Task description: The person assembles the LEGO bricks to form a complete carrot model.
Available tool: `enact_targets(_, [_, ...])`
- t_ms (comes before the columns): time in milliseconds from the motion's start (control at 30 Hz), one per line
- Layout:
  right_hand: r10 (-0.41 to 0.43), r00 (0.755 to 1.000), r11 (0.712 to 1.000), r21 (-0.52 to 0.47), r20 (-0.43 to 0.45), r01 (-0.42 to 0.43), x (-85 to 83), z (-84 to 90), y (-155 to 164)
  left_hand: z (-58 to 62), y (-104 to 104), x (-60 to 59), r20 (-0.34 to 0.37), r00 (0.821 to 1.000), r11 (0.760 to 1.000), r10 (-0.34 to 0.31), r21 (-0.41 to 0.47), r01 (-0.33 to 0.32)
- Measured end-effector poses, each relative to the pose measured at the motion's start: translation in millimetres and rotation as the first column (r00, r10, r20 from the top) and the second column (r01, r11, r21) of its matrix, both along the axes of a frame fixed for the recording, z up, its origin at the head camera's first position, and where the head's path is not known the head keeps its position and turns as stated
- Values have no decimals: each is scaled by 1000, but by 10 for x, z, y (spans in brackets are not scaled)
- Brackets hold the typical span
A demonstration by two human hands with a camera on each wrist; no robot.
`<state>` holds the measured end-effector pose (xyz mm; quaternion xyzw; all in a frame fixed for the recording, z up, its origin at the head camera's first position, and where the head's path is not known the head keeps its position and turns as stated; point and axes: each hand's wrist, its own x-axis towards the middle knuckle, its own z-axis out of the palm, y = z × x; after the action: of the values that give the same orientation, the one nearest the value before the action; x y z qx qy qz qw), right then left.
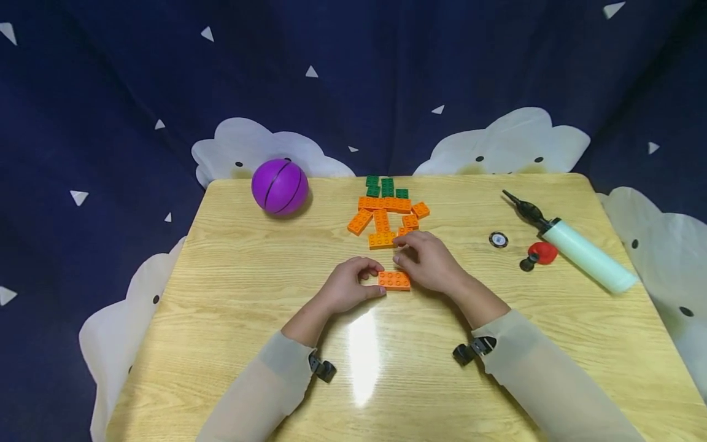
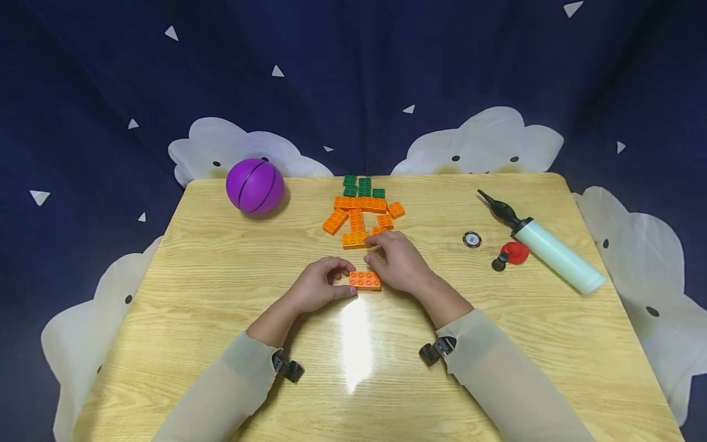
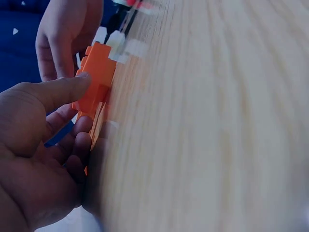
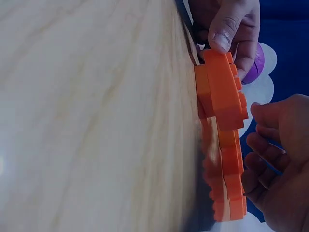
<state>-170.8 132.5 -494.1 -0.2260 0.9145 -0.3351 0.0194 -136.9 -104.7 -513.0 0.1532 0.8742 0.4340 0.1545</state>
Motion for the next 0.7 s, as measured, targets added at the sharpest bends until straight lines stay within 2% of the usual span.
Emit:
enact_targets(200, [-10, 1000, 1000, 12, -19, 10, -148, -14, -104, -7, -2, -14, -4, 1000, 1000, -5, -3, 5])
enact_targets(433, [3, 998, 990, 138, -70, 7, -294, -48, -183, -7, 2, -20, -3, 1000, 1000, 0, -8, 0])
enact_targets(700, [26, 994, 979, 203, -107, -4, -316, -73, -213, -5, 1, -20, -10, 1000, 1000, -7, -5, 7])
